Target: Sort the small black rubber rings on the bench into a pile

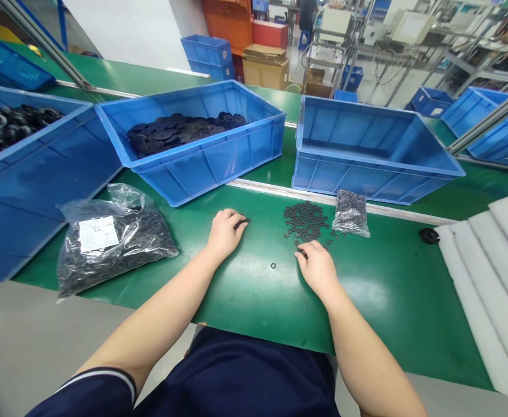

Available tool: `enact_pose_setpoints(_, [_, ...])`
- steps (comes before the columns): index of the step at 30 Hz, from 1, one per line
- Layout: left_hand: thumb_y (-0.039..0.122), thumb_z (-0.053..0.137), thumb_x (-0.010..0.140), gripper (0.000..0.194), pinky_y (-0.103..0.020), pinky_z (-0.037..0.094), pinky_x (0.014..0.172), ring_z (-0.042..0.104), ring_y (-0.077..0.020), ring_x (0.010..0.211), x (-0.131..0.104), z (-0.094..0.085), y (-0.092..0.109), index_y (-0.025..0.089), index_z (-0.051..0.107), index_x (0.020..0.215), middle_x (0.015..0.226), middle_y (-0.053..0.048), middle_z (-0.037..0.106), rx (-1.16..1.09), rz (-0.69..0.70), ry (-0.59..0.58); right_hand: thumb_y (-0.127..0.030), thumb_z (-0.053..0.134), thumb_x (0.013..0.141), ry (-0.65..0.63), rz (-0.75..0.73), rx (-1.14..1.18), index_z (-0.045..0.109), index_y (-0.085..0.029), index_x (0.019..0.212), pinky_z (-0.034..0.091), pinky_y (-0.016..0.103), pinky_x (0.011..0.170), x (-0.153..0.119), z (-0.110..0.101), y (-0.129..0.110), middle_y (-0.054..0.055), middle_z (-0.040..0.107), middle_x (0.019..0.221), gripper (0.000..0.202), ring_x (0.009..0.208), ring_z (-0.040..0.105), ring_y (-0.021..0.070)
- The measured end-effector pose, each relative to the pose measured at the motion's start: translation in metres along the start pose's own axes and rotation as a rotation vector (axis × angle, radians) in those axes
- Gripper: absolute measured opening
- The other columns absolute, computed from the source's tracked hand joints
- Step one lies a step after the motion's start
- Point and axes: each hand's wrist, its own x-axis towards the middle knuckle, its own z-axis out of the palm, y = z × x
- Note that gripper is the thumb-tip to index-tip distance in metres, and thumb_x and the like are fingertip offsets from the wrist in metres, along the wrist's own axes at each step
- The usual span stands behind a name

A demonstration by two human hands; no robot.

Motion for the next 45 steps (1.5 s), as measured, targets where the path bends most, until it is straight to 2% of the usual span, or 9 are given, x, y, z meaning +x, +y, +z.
enact_pose_setpoints(5, [0.023,0.068,0.089,0.003,-0.042,0.042,0.088,0.054,-0.0281,0.107,0.0,0.0,-0.003,0.02,0.068,0.09,0.112,-0.009,0.065,-0.039,-0.007,0.062,-0.023,0.057,0.091,-0.038,-0.005,0.017,0.07,-0.021,0.088,0.05,0.032,0.079,0.001,-0.001,-0.001,0.006,0.067,0.087,0.014,0.082,0.063,0.0196])
enact_pose_setpoints(8, [0.025,0.066,0.091,0.006,-0.043,0.041,0.089,0.054,-0.028,0.108,-0.003,-0.002,0.002,0.019,0.067,0.091,0.111,-0.01,0.066,-0.049,0.075,0.096,-0.022,0.056,0.094,-0.066,-0.074,0.047,0.07,-0.021,0.09,0.05,0.031,0.079,-0.003,0.003,-0.013,0.006,0.066,0.087,0.014,0.083,0.064,0.0194])
enact_pose_setpoints(12, [0.031,0.056,0.098,0.016,-0.04,0.041,0.086,0.055,-0.0247,0.098,-0.011,0.001,0.02,0.019,0.068,0.097,0.098,-0.009,0.066,-0.057,0.268,-0.012,-0.023,0.052,0.098,-0.145,-0.221,0.032,0.07,-0.02,0.096,0.051,0.031,0.082,-0.01,0.013,-0.034,0.007,0.066,0.091,0.018,0.088,0.063,0.0202])
enact_pose_setpoints(16, [0.029,0.06,0.096,0.014,-0.038,0.042,0.083,0.055,-0.0232,0.093,-0.016,0.01,0.031,0.019,0.069,0.098,0.094,-0.008,0.064,-0.055,0.319,-0.126,-0.022,0.051,0.098,-0.149,-0.25,-0.026,0.07,-0.019,0.095,0.051,0.034,0.082,-0.012,0.017,-0.042,0.008,0.066,0.09,0.019,0.087,0.062,0.0216])
enact_pose_setpoints(24, [0.027,0.063,0.094,0.015,-0.039,0.045,0.084,0.055,-0.0235,0.094,-0.015,0.012,0.026,0.017,0.069,0.103,0.096,-0.008,0.064,-0.114,0.345,-0.112,-0.021,0.052,0.097,-0.131,-0.246,0.057,0.07,-0.021,0.109,0.053,0.033,0.085,-0.011,0.018,-0.034,0.007,0.067,0.097,0.022,0.091,0.064,0.0204])
enact_pose_setpoints(31, [0.026,0.055,0.099,0.017,-0.037,0.045,0.087,0.057,-0.0214,0.095,-0.018,0.012,0.032,0.017,0.066,0.106,0.1,-0.008,0.067,-0.151,0.457,-0.135,-0.019,0.057,0.094,-0.169,-0.236,0.041,0.071,-0.02,0.095,0.051,0.032,0.08,-0.008,0.017,-0.039,0.006,0.066,0.09,0.014,0.086,0.063,0.0198])
enact_pose_setpoints(35, [0.03,0.057,0.097,0.018,-0.042,0.043,0.093,0.057,-0.0246,0.103,-0.017,0.003,0.034,0.018,0.066,0.107,0.107,-0.01,0.067,-0.092,0.394,-0.026,-0.02,0.057,0.095,-0.19,-0.264,0.149,0.069,-0.02,0.096,0.051,0.03,0.079,-0.011,0.013,-0.046,0.005,0.065,0.09,0.012,0.085,0.062,0.0183])
enact_pose_setpoints(39, [0.028,0.058,0.094,0.024,-0.052,0.037,0.102,0.05,-0.0328,0.121,-0.014,-0.003,0.027,0.017,0.068,0.113,0.127,-0.017,0.059,0.062,0.16,0.134,-0.018,0.055,0.095,-0.181,-0.314,0.128,0.069,-0.02,0.096,0.051,0.032,0.079,-0.014,0.017,-0.049,0.006,0.065,0.089,0.014,0.086,0.061,0.0191])
enact_pose_setpoints(45, [0.03,0.061,0.091,0.025,-0.054,0.036,0.106,0.046,-0.0355,0.126,-0.009,0.003,0.014,0.019,0.071,0.112,0.134,-0.019,0.054,0.109,0.031,0.034,-0.017,0.053,0.096,-0.105,-0.342,0.037,0.07,-0.019,0.091,0.049,0.032,0.078,-0.016,0.023,-0.051,0.006,0.065,0.084,0.018,0.082,0.059,0.0191])
